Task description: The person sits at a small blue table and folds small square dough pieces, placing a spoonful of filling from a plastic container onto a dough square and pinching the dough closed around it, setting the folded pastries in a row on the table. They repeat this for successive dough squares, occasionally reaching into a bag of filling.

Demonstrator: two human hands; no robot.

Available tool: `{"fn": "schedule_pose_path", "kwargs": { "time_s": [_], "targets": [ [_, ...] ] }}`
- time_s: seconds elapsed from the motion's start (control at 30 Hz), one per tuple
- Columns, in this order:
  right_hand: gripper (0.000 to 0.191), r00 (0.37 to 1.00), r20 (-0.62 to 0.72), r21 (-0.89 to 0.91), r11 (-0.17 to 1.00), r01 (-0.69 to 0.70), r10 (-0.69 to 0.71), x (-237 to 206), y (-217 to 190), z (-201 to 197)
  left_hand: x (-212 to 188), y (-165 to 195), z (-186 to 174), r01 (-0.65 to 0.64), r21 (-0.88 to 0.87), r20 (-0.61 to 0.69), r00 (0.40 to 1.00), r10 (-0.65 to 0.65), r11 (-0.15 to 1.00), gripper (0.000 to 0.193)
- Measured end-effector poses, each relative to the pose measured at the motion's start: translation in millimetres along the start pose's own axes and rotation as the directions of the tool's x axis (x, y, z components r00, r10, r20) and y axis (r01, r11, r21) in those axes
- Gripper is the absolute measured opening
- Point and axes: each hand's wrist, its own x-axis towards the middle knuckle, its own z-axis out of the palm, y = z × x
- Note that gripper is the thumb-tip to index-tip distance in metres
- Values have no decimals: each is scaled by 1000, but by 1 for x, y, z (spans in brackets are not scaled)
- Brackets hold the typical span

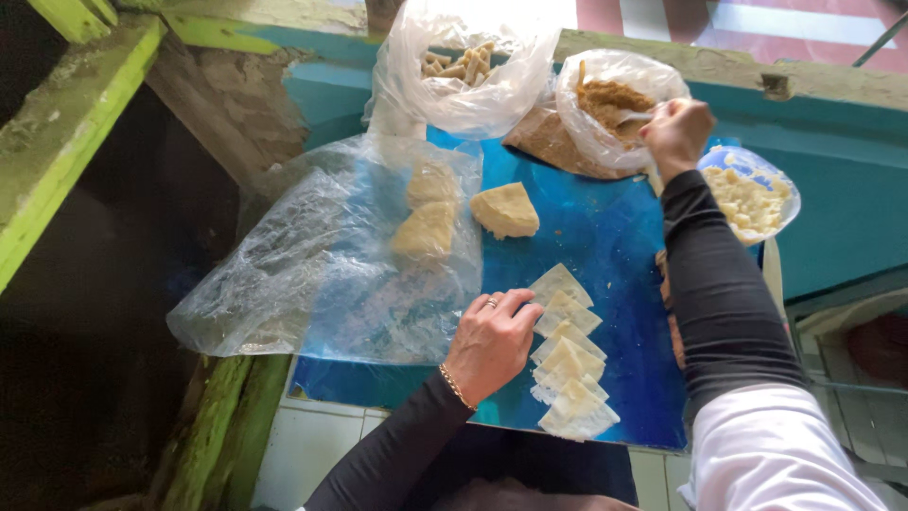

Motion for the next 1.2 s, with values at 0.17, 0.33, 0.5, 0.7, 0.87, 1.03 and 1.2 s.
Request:
{"fn": "schedule_pose_path", "kwargs": {
  "time_s": [0.17,0.33,0.5,0.7,0.87,1.03,1.2],
  "targets": [
    [24,995,-67,140,988,-64,74,-7,15,-18,0,1,2,-15,8,8,1000,15,1000,17],
    [23,970,-22,258,939,-227,241,-13,20,-24,-1,0,2,-2,12,-11,1000,2,1000,18],
    [19,923,42,388,845,-368,383,-16,29,-24,-1,-1,3,11,-3,-11,1000,-11,1000,18],
    [20,932,36,391,853,-345,360,-18,42,-30,-1,-3,5,19,-3,-17,1000,-19,1000,17],
    [19,886,89,461,770,-442,455,-17,45,-39,1,-2,4,14,-14,-26,1000,-14,1000,17],
    [14,858,250,641,588,-494,448,-25,34,-59,4,0,-2,24,-103,-76,997,-32,994,13],
    [15,867,390,664,557,-498,310,-70,-6,-112,6,2,-8,91,-200,-78,991,-108,975,14]
  ]
}}
